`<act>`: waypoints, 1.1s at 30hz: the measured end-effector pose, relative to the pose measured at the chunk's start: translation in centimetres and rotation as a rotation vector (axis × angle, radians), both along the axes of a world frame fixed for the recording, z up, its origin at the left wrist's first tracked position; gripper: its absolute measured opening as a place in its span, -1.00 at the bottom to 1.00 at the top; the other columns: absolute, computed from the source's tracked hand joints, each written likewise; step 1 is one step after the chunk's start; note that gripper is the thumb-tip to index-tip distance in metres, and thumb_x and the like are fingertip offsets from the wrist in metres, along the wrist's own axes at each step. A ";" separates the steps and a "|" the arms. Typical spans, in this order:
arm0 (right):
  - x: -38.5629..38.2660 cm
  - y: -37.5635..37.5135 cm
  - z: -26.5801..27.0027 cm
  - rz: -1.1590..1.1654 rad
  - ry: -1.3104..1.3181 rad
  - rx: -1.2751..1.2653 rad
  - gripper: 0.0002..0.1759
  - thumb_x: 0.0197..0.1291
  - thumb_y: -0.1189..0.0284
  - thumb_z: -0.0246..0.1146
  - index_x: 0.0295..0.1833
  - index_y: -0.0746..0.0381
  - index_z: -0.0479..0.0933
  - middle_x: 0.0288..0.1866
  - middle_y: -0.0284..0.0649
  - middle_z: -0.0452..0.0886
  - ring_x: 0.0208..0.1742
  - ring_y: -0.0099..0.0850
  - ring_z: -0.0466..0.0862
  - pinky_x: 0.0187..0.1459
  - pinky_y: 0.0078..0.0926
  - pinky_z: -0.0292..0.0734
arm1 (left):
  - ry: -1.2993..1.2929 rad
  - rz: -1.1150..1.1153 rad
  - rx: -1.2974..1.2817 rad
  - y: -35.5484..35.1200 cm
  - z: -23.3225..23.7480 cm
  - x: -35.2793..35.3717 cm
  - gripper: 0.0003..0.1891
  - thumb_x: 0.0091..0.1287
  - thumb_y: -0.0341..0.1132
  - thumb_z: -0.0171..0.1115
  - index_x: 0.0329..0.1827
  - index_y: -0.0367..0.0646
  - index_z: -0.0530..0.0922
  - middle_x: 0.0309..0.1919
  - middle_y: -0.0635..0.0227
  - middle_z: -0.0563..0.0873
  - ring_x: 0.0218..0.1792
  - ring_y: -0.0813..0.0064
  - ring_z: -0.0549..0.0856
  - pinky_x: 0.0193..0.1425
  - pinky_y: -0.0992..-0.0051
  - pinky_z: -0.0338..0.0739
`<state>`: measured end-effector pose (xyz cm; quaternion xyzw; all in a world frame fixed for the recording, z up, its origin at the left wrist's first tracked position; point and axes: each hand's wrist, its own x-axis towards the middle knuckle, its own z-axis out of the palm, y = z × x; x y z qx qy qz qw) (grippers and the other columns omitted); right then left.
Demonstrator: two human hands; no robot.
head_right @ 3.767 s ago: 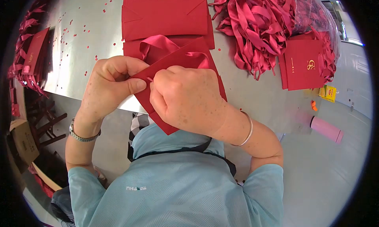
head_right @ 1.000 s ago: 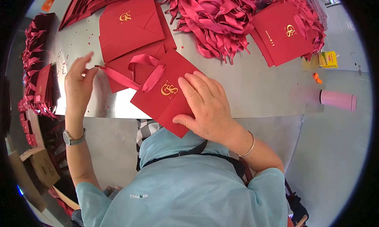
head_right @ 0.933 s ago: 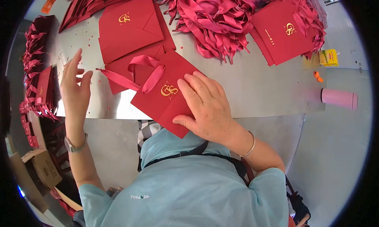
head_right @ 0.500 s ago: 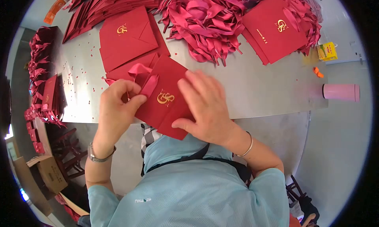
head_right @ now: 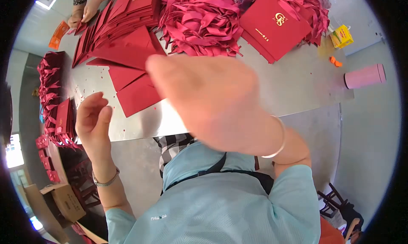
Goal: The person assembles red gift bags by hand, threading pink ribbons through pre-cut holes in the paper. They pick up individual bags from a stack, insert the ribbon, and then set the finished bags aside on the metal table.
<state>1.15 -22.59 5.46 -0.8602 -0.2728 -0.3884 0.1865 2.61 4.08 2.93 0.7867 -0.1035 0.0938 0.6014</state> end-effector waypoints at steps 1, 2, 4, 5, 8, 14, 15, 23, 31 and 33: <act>-0.1 1.3 0.1 -0.024 0.074 -0.036 -0.57 -0.03 0.52 0.39 0.03 0.37 0.62 -0.19 -0.08 0.73 -0.26 -0.25 0.75 -0.30 -0.41 0.61 | -0.008 0.029 -0.013 0.4 -0.3 -0.3 -0.70 0.35 -0.54 0.28 0.13 -0.32 0.54 -0.10 0.37 0.65 -0.14 0.65 0.62 -0.05 0.65 0.52; -0.5 2.9 0.2 -0.048 0.149 -0.071 -0.54 -0.01 0.48 0.35 0.07 0.39 0.60 -0.15 -0.06 0.73 -0.22 -0.26 0.75 -0.28 -0.42 0.62 | -0.016 0.058 -0.026 0.6 -0.7 -0.4 -0.71 0.40 -0.50 0.26 0.15 -0.33 0.53 -0.07 0.36 0.65 -0.09 0.63 0.62 0.01 0.64 0.52; -0.8 6.0 -2.8 -0.032 0.226 -0.263 -0.45 0.01 0.41 0.25 0.16 0.43 0.53 -0.03 0.01 0.69 -0.12 -0.24 0.74 -0.23 -0.44 0.64 | -0.010 0.098 -0.064 0.3 -1.7 -0.1 -0.69 0.44 -0.44 0.23 0.20 -0.33 0.51 -0.01 0.33 0.63 -0.04 0.61 0.60 0.05 0.59 0.52; -1.4 7.9 -5.2 0.012 0.311 -0.243 -0.40 0.01 0.40 0.21 0.21 0.45 0.49 0.06 0.08 0.64 -0.03 -0.22 0.71 -0.17 -0.42 0.65 | 0.004 0.103 -0.084 0.3 -2.3 0.1 -0.68 0.44 -0.45 0.23 0.21 -0.33 0.50 0.02 0.32 0.63 -0.04 0.60 0.60 0.05 0.58 0.52; -1.3 8.1 -7.0 0.391 0.615 -0.151 -0.49 0.14 0.36 0.29 0.15 0.45 0.45 0.05 0.06 0.63 0.02 -0.12 0.68 -0.12 -0.28 0.65 | 0.094 0.149 0.161 0.8 -4.5 1.1 -0.66 0.38 -0.44 0.26 0.20 -0.24 0.55 0.07 0.30 0.62 -0.08 0.56 0.59 -0.06 0.59 0.53; 7.0 1.1 -4.8 -0.038 0.506 0.135 -0.73 0.24 0.41 0.27 0.02 0.29 0.57 -0.16 -0.05 0.70 -0.21 -0.05 0.70 -0.20 -0.20 0.62 | -0.155 0.263 0.487 1.1 -5.1 2.0 -0.68 0.26 -0.47 0.32 0.09 -0.21 0.62 0.13 0.22 0.62 0.02 0.33 0.60 -0.03 0.43 0.52; 9.3 -0.1 -6.3 -0.074 0.363 0.099 -0.75 0.24 0.37 0.28 -0.03 0.26 0.58 -0.20 -0.06 0.69 -0.22 -0.07 0.70 -0.24 -0.17 0.61 | -0.216 0.250 0.523 0.4 -4.7 2.2 -0.69 0.24 -0.48 0.33 0.07 -0.21 0.63 0.12 0.19 0.63 0.04 0.28 0.61 0.01 0.39 0.53; 11.9 0.2 -7.1 -0.190 0.305 -0.075 -0.84 0.18 0.37 0.30 -0.33 0.23 0.56 -0.49 -0.16 0.62 -0.38 -0.12 0.68 -0.39 -0.18 0.55 | -0.492 0.026 0.823 -5.5 -4.1 5.9 -0.66 0.15 -0.40 0.39 0.02 -0.20 0.64 -0.04 0.19 0.66 0.00 0.14 0.59 0.10 0.23 0.42; 5.7 -0.8 -3.0 0.038 0.246 0.203 -0.84 0.13 0.55 0.35 -0.14 0.28 0.65 -0.32 -0.12 0.71 -0.37 -0.20 0.71 -0.36 -0.38 0.60 | -0.181 -0.037 0.698 -5.2 -3.9 7.0 -0.72 0.13 -0.35 0.44 -0.12 -0.19 0.62 -0.29 0.22 0.68 -0.16 0.15 0.64 -0.03 0.22 0.46; 4.8 0.4 -3.7 0.189 0.241 0.167 -0.74 0.01 0.61 0.36 -0.11 0.31 0.63 -0.38 -0.20 0.67 -0.45 -0.30 0.67 -0.42 -0.38 0.56 | -0.101 -0.036 0.668 -5.0 -3.7 7.1 -0.72 0.13 -0.36 0.44 -0.12 -0.20 0.61 -0.29 0.19 0.70 -0.20 0.12 0.66 -0.07 0.21 0.50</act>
